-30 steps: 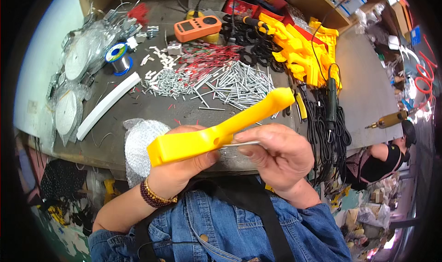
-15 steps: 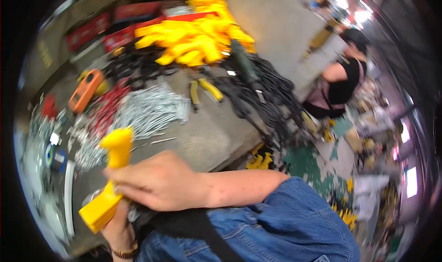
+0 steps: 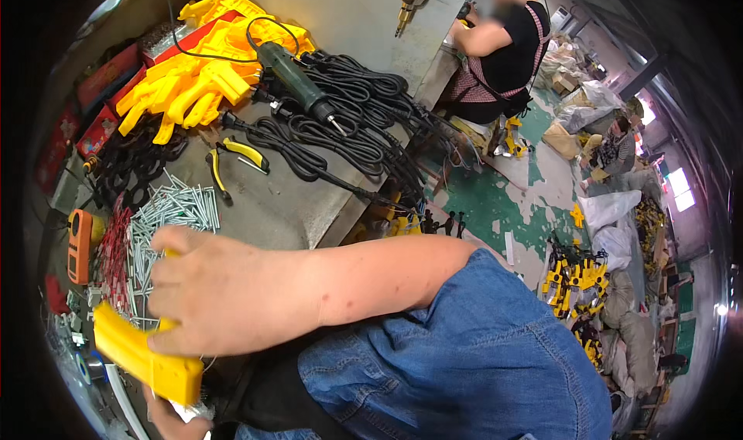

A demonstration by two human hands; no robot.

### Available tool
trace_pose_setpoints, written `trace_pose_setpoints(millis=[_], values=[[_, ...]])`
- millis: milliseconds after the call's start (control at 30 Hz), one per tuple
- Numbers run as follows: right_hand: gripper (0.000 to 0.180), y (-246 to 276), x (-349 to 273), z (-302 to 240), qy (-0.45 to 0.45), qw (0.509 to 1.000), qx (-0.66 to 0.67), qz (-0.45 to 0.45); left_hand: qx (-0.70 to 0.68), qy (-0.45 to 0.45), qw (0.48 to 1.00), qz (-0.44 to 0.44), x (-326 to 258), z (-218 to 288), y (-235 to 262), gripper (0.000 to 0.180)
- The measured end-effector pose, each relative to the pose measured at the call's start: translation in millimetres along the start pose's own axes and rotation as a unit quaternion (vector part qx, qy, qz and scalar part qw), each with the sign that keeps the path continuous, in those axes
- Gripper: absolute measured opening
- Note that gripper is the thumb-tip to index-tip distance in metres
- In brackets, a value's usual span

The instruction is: Assembling a yellow trigger handle for a tool, including installing internal wiring and soldering connections.

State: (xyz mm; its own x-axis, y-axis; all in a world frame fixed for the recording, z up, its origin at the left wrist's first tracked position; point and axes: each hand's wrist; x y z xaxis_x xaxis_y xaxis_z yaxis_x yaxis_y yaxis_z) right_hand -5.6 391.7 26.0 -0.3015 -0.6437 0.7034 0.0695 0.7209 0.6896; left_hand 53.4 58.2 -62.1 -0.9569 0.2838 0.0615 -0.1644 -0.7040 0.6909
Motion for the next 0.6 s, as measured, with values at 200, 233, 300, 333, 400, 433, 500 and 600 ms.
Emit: trace_pose_setpoints(millis=[200,233,300,333,400,433,500,600], values=[[0.02,-26.7,-18.1,6.6,-0.039,0.998,0.047,-0.021,0.058,0.051,0.996,0.043,-3.6,10.8,-32.8,0.084],[0.022,-27.0,-22.2,7.4,-0.056,0.996,0.063,-0.022,0.069,-0.007,0.996,0.06,-5.2,18.1,-31.8,0.062],[0.027,-17.7,-32.8,7.8,-0.088,0.994,0.064,-0.02,0.177,-0.052,0.982,0.039,2.0,24.1,-27.3,0.071],[0.03,-15.6,-39.6,7.6,-0.108,0.993,0.045,-0.019,0.208,-0.095,0.972,0.062,14.1,42.9,-32.1,0.07],[0.042,-11.0,-40.8,2.3,-0.165,0.981,0.055,-0.089,0.169,-0.062,0.983,0.044,12.8,45.1,-31.1,0.067],[0.046,-13.5,-43.6,3.7,-0.178,0.978,0.054,-0.099,0.166,-0.088,0.981,0.051,19.3,44.4,-31.9,0.069],[0.052,-20.0,-42.5,2.9,-0.194,0.971,0.053,-0.129,0.176,-0.1,0.977,0.066,20.9,49.6,-27.6,0.069],[0.056,-36.7,-35.4,4.0,-0.193,0.968,0.057,-0.15,0.156,-0.105,0.978,0.087,14.8,46.4,-24.7,0.078]])
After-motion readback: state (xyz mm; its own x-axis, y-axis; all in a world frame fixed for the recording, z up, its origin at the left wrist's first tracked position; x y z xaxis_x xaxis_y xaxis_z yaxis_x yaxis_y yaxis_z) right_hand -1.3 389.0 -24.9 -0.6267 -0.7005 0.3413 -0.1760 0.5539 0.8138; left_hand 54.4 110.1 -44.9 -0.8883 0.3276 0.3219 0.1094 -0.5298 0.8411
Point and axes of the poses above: each hand's wrist, its own x-axis towards the middle knuckle, its own y-axis out of the back of the hand, z = x × y, and after that the axes turned 12 degrees about x, right-handed
